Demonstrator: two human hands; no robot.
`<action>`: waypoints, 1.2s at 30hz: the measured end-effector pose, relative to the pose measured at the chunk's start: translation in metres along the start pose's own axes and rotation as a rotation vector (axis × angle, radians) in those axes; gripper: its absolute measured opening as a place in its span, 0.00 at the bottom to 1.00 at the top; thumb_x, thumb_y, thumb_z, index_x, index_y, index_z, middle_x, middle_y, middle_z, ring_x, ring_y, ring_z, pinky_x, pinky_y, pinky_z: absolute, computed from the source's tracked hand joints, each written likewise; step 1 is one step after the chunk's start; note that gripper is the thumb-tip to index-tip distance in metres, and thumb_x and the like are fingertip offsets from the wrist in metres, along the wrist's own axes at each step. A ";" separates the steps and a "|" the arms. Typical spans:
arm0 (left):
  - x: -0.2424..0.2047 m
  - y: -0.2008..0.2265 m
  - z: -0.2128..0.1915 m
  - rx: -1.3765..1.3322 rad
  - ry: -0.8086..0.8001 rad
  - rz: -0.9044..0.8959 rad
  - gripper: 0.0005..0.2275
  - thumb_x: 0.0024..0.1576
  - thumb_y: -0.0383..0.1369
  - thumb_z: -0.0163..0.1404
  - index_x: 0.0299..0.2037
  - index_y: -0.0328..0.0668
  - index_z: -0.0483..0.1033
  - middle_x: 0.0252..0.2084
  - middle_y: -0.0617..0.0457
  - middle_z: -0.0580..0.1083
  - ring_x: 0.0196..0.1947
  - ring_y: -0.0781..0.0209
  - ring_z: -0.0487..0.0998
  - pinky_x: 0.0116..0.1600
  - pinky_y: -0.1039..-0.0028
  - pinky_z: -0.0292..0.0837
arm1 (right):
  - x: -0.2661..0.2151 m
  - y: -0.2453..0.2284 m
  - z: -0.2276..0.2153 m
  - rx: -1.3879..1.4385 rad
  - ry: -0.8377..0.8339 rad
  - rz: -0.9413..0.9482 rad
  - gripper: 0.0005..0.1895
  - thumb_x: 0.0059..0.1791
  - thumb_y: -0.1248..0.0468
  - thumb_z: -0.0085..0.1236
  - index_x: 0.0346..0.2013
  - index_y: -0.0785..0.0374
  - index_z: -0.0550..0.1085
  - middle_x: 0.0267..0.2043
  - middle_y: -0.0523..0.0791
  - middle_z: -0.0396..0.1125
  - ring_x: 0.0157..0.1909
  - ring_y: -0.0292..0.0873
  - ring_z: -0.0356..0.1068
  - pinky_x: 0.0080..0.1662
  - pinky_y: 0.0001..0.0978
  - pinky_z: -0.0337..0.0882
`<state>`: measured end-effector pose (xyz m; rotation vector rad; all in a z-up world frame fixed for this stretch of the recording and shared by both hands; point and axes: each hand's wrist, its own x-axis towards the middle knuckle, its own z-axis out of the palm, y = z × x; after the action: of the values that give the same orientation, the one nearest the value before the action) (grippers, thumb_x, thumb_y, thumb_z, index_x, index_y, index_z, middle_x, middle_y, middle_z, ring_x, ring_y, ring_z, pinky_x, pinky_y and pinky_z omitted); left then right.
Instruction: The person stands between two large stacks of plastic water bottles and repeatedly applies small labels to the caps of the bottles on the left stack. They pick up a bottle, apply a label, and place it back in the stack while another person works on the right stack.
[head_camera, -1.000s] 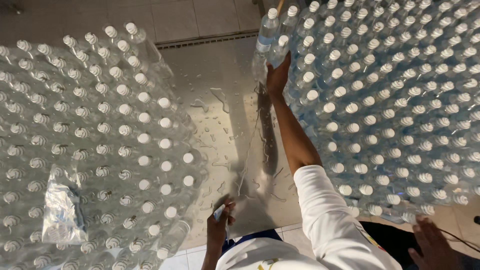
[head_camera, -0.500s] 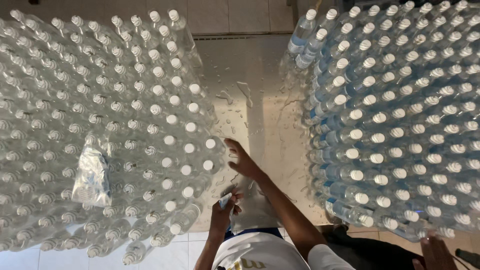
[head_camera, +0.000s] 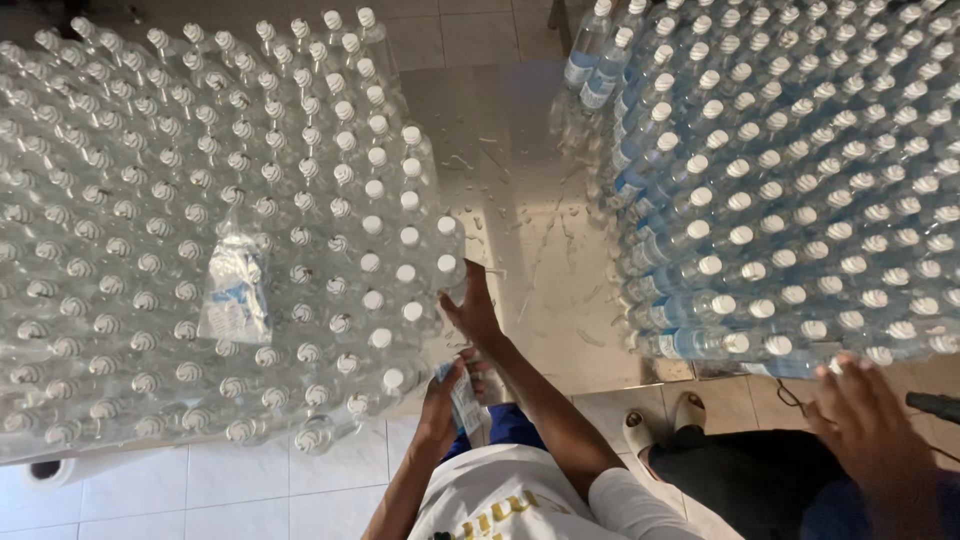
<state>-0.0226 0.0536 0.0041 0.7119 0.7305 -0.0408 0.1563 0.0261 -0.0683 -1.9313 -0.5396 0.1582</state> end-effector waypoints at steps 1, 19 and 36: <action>0.004 -0.004 -0.007 0.003 -0.001 -0.001 0.23 0.65 0.43 0.52 0.66 0.37 0.78 0.49 0.41 0.83 0.34 0.56 0.80 0.44 0.67 0.76 | -0.006 -0.004 -0.006 0.001 0.003 0.001 0.42 0.55 0.54 0.64 0.77 0.66 0.56 0.74 0.57 0.57 0.76 0.58 0.60 0.71 0.47 0.65; -0.023 -0.013 0.022 -0.242 -0.291 0.057 0.27 0.66 0.32 0.55 0.75 0.30 0.65 0.70 0.37 0.75 0.66 0.42 0.79 0.72 0.49 0.73 | -0.191 -0.072 -0.128 0.255 0.275 0.546 0.18 0.60 0.52 0.62 0.63 0.51 0.76 0.47 0.43 0.73 0.46 0.40 0.77 0.51 0.42 0.76; 0.022 -0.043 0.040 -0.150 -0.196 0.075 0.15 0.67 0.32 0.58 0.61 0.34 0.77 0.38 0.53 0.79 0.32 0.61 0.82 0.37 0.73 0.80 | -0.143 -0.104 -0.196 0.048 -0.027 0.139 0.07 0.56 0.68 0.64 0.47 0.61 0.85 0.42 0.48 0.81 0.49 0.48 0.82 0.54 0.39 0.81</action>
<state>0.0063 0.0009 -0.0134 0.5818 0.5131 0.0132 0.0669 -0.1674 0.0872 -1.9226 -0.4150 0.2837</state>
